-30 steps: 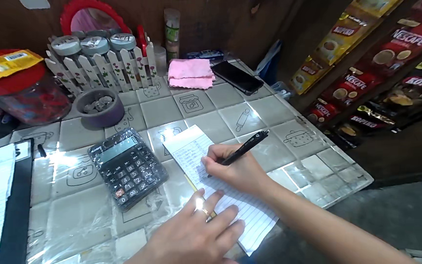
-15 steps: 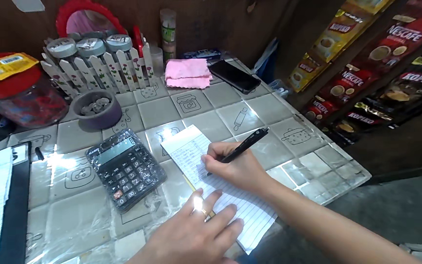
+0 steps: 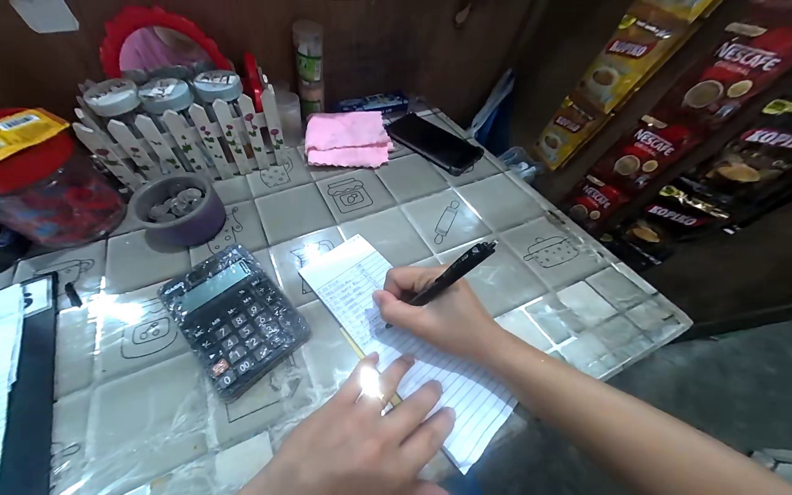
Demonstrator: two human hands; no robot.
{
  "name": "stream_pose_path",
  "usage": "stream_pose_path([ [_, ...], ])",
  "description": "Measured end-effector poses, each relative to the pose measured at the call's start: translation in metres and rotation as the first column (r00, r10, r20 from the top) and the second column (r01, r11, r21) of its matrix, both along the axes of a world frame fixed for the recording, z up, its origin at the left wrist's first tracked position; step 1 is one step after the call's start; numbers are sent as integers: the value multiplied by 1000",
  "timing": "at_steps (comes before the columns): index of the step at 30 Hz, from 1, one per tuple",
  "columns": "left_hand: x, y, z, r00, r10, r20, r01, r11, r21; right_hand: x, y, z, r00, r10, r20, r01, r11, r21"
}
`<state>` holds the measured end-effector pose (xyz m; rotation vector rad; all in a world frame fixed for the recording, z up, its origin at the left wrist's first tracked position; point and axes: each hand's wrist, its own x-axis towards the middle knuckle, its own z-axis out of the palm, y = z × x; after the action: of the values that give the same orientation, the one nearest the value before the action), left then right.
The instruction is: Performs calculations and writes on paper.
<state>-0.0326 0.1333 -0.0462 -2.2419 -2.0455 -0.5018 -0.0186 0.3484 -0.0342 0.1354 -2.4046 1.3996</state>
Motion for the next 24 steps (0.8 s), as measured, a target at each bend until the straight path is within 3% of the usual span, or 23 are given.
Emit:
stream_pose_path([
  [9, 0, 0, -1, 1000, -5, -9, 5, 1000, 2, 0, 2, 1, 999, -31, 20, 32, 999, -9],
  [14, -1, 0, 0, 1000, -5, -17, 5, 1000, -10, 1, 16, 12, 981, -48, 186, 67, 993, -94],
  [19, -2, 0, -1, 1000, -13, -9, 13, 1000, -1, 7, 19, -1, 999, -38, 31, 42, 985, -166],
  [24, -1, 0, 0, 1000, -7, -5, 7, 1000, -7, 7, 18, -3, 999, -38, 20, 40, 991, -128],
])
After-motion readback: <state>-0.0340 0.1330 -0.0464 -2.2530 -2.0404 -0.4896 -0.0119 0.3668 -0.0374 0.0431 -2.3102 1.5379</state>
